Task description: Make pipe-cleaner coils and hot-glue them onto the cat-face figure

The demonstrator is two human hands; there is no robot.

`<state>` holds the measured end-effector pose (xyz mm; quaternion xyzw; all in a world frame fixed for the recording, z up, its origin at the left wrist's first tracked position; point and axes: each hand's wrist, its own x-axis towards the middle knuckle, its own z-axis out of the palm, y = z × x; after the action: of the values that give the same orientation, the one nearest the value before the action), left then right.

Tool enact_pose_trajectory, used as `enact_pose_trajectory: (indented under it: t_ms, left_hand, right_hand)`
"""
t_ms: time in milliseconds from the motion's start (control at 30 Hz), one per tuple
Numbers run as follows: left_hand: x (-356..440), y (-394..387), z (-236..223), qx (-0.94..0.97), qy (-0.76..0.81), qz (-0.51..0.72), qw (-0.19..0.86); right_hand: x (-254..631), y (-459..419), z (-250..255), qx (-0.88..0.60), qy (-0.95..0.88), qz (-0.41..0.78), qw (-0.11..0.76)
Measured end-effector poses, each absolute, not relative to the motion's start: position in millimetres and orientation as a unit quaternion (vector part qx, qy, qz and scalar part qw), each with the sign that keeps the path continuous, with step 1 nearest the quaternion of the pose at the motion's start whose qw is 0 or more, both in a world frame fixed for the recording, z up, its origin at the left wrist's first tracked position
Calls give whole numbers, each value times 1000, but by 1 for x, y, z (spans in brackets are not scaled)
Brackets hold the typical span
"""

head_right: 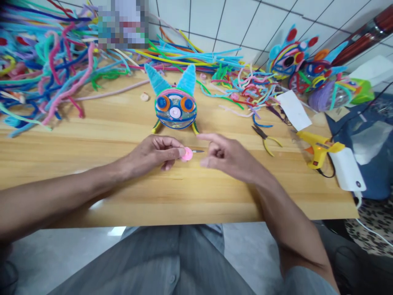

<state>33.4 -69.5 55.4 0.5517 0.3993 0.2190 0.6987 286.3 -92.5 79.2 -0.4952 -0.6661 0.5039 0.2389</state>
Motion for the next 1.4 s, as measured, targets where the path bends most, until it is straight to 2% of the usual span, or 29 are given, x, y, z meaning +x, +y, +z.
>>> enact_pose_trajectory:
  t_ms: [100, 200, 267, 400, 467, 733, 933, 1067, 1167, 1267, 1333, 1400]
  left_hand:
    - [33, -72, 62, 541, 364, 234, 721]
    - [31, -72, 66, 520, 322, 260, 747]
    - [29, -71, 67, 502, 301, 279, 761]
    - [28, -67, 64, 481, 289, 305, 769]
    - [30, -66, 59, 483, 301, 306, 764]
    - [34, -76, 37, 544, 320, 238, 738]
    - [35, -77, 39, 564, 350, 244, 707]
    - [38, -80, 40, 579, 366, 229, 692]
    - [40, -82, 39, 588, 364, 223, 687]
    - [40, -83, 40, 584, 362, 225, 691]
    - [39, -83, 40, 580, 355, 229, 697]
    - [38, -82, 40, 581, 344, 231, 701]
  right_hand:
    - [264, -101, 80, -477, -700, 500, 180]
    - [277, -110, 90, -507, -689, 488, 171]
    - [310, -121, 100, -524, -659, 492, 222]
    - [399, -162, 106, -537, -593, 425, 424]
    - [430, -192, 97, -550, -560, 401, 473]
    - [427, -302, 26, -633, -491, 311, 511]
    - [413, -329, 2, -714, -464, 214, 479]
    - [403, -340, 25, -746, -446, 117, 480]
    - [391, -324, 53, -785, -440, -6, 436]
    - [366, -274, 76, -708, -562, 11, 427]
    - [343, -228, 86, -576, -712, 34, 401]
    - [318, -182, 89, -476, -800, 7, 366]
